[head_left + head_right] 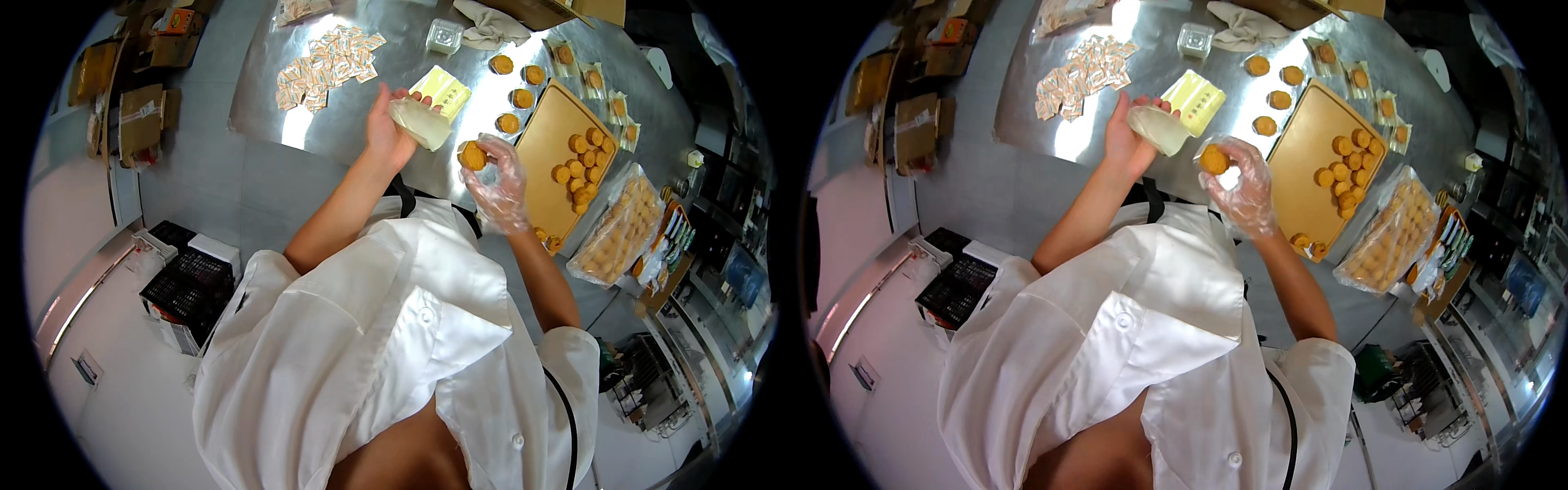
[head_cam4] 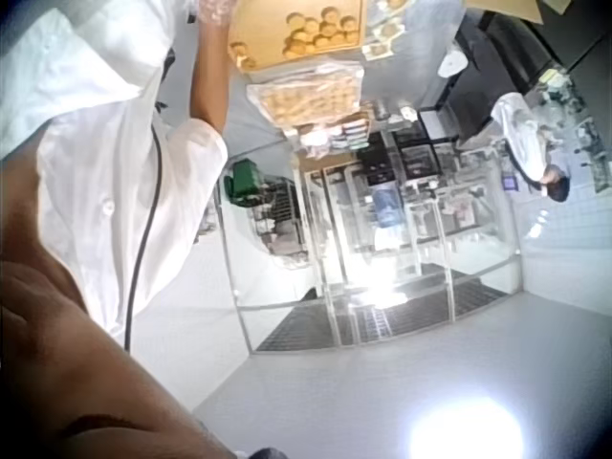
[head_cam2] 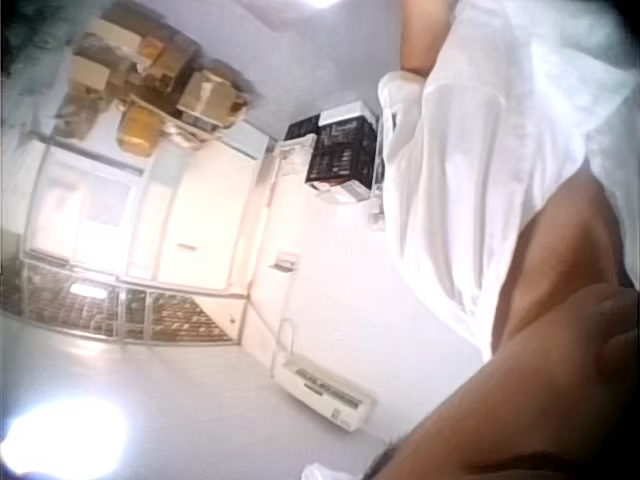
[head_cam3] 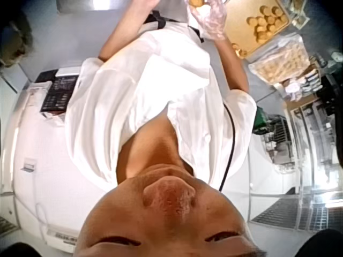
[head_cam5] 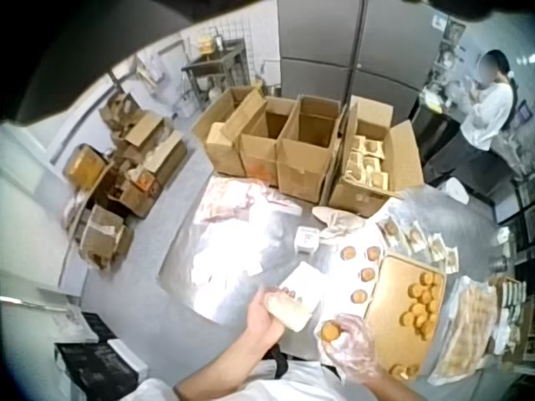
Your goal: The person repeatedly picks round pastries from a tray and places them into small transparent packaging bags. The packaged pastries are set aside on the table. The person wears gloves and works at a stainless steel table with stacks of packaging materials and cardboard boxes nearby.
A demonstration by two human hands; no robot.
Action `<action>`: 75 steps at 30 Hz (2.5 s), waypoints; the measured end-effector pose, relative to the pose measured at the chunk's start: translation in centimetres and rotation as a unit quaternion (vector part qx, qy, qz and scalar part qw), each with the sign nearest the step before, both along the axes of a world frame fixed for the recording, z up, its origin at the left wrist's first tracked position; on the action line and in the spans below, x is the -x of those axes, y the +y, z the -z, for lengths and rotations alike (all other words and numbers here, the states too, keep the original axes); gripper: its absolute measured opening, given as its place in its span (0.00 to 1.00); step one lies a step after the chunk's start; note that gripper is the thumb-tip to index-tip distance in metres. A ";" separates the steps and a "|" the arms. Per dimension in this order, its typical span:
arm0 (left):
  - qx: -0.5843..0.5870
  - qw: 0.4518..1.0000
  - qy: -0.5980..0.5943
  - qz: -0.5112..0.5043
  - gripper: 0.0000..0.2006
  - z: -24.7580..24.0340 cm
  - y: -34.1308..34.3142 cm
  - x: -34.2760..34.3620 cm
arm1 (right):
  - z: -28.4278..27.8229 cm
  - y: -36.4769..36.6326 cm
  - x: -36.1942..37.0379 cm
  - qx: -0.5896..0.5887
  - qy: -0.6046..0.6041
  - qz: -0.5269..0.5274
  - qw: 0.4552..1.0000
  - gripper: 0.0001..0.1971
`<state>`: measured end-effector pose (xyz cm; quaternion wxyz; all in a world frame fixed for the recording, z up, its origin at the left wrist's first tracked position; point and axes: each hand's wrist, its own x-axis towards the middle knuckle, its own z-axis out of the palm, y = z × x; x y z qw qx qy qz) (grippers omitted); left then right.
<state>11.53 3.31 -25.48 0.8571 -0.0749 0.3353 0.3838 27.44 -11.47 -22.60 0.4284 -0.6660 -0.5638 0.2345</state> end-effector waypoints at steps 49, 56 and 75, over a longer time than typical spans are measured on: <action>-0.141 0.976 -0.086 0.139 0.30 -3.7 -3.3 2.0 | -6.2 6.2 4.3 0.106 0.124 -0.012 0.987 0.16; 0.103 0.991 -0.076 0.048 0.24 5.4 -3.7 6.0 | 2.6 6.2 7.9 0.175 0.138 -0.078 0.972 0.14; 0.148 0.963 0.031 -0.221 0.23 3.1 -2.8 16.8 | 19.4 28.4 11.2 0.072 -0.369 -0.130 0.917 0.12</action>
